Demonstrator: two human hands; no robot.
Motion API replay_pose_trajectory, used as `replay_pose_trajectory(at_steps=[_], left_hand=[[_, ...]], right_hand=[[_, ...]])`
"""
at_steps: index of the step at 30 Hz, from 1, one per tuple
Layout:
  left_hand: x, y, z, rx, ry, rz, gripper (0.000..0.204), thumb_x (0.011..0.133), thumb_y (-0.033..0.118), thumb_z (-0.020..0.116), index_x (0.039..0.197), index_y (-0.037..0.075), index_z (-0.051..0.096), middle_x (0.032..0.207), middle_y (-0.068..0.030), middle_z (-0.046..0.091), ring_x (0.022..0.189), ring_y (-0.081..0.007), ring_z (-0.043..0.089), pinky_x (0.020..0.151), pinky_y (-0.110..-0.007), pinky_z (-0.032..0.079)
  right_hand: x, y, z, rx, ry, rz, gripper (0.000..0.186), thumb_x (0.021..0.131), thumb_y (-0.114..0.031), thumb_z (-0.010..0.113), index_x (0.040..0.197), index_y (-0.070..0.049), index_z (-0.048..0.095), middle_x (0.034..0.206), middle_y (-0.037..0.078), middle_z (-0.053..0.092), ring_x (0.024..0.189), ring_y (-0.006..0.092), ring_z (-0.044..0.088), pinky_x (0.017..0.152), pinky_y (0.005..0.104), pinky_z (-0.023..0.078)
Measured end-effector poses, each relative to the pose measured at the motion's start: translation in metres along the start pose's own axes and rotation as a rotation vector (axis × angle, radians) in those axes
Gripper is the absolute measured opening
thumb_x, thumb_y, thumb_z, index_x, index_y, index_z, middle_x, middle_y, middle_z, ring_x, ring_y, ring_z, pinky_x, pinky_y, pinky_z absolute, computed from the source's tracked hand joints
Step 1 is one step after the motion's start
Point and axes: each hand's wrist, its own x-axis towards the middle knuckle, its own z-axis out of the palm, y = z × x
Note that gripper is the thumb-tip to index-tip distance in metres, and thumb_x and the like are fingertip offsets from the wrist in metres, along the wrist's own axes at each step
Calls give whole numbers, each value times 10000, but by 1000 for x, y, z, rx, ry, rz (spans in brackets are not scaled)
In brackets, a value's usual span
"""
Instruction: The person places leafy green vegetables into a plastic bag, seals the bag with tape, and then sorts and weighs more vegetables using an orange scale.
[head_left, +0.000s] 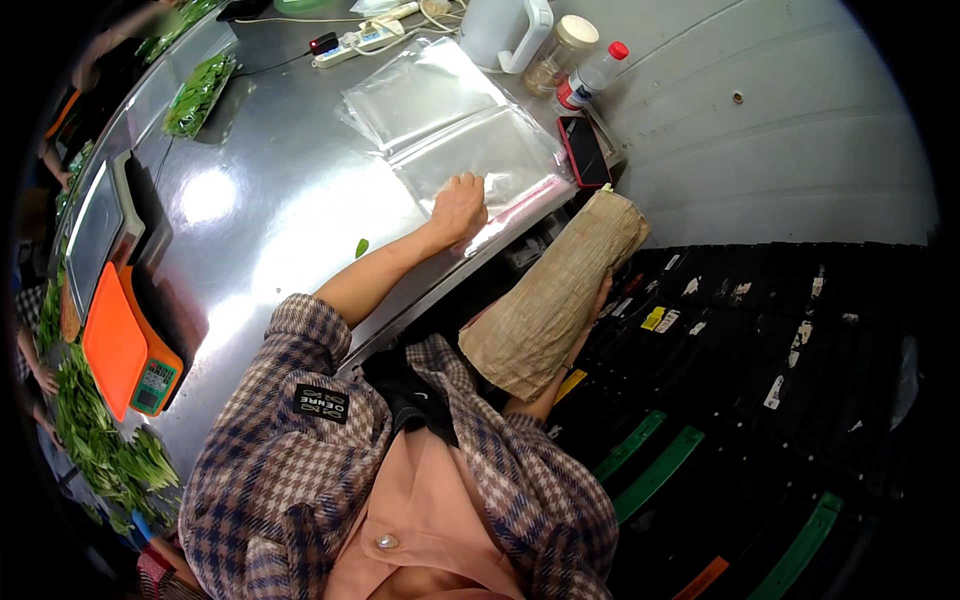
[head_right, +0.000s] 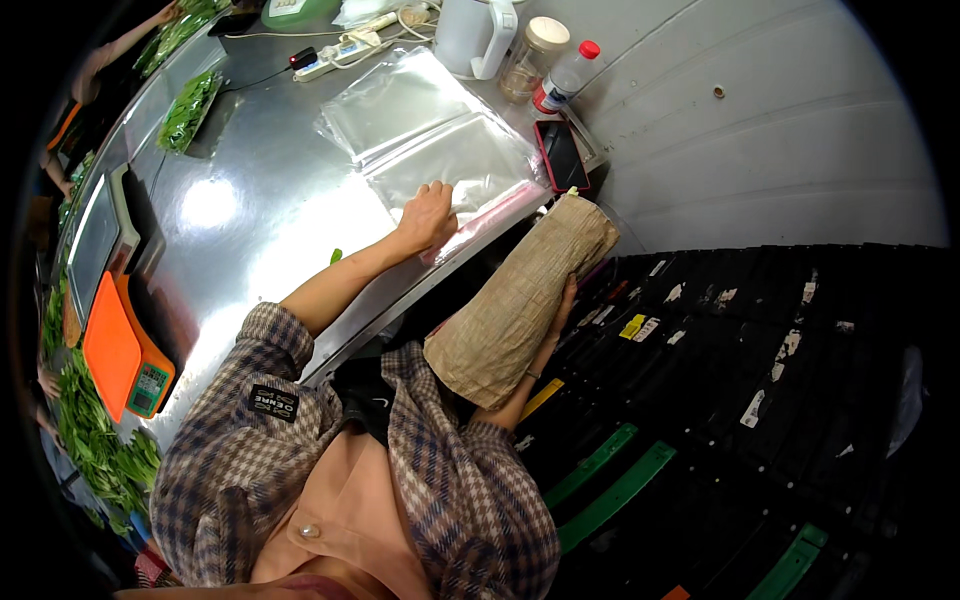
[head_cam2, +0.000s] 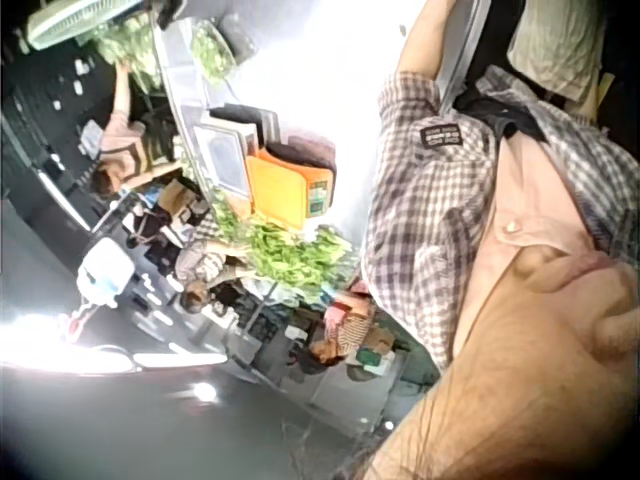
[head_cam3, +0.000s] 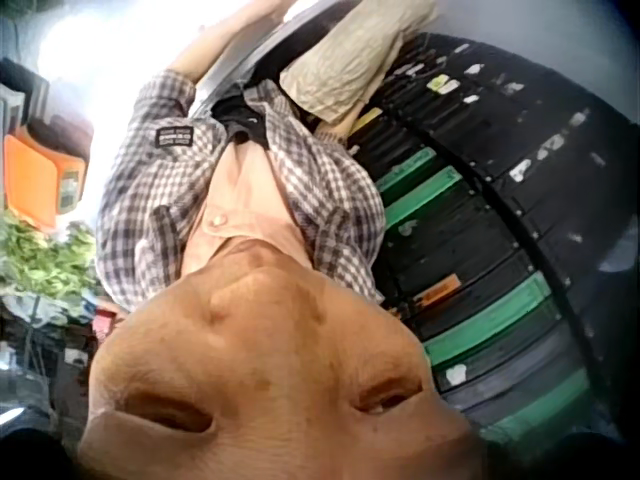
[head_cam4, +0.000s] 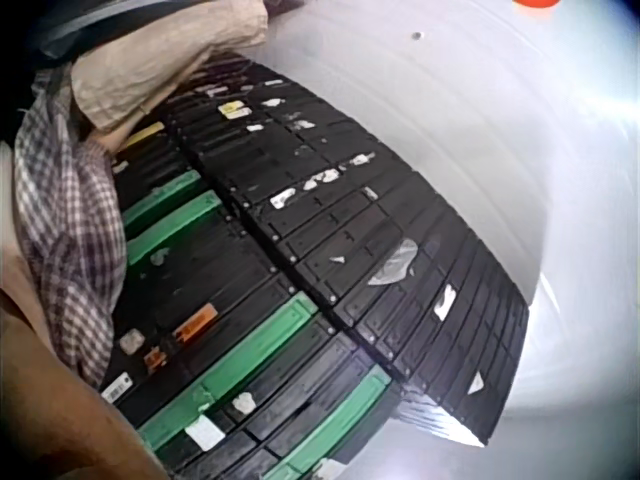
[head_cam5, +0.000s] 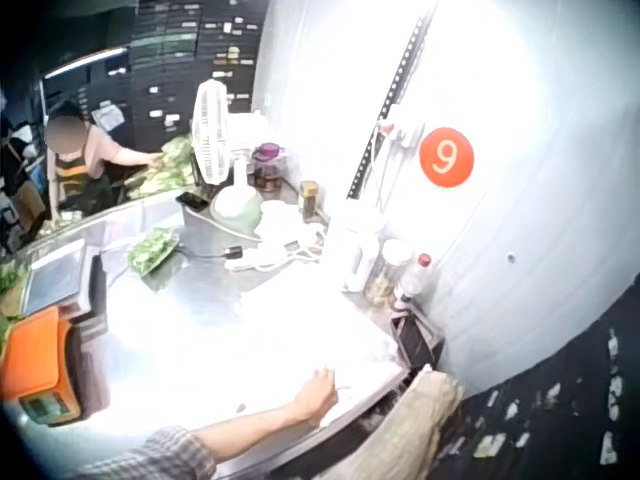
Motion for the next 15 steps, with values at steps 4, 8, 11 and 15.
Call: replay_pose_trajectory(at_steps=[4, 8, 11, 15], left_hand=[[4, -6, 4, 70, -28, -35, 97, 671, 36, 470, 763, 7, 472, 747, -150, 490, 684, -307, 515, 544, -389, 457], [12, -14, -11, -145, -193, -143, 127, 699, 94, 522, 724, -31, 521, 740, -195, 546, 697, -354, 545, 603, -426, 435], [18, -13, -36, -385, -130, -167, 149, 706, 115, 536, 724, -25, 585, 743, -206, 569, 705, -353, 554, 626, -408, 437], [25, -26, -68, -366, 19, -242, 167, 746, 114, 502, 803, 9, 620, 754, -182, 599, 727, -341, 578, 649, -384, 449]], right_hand=[[19, -20, 0, 367, -67, 380, 603, 828, -444, 397, 1205, 20, 325, 1115, 167, 459, 924, 218, 539, 788, 328, 468], [67, 12, -5, 474, -327, 722, 555, 796, -361, 508, 1136, 64, 399, 1002, 140, 525, 814, 194, 562, 723, 283, 473], [71, 1, 40, 405, -528, 652, 520, 771, -269, 577, 1149, 43, 406, 984, 98, 526, 826, 156, 530, 714, 249, 448], [72, -18, 88, 363, -836, 673, 576, 747, -206, 618, 1196, 35, 350, 1037, 93, 503, 899, 152, 504, 757, 258, 435]])
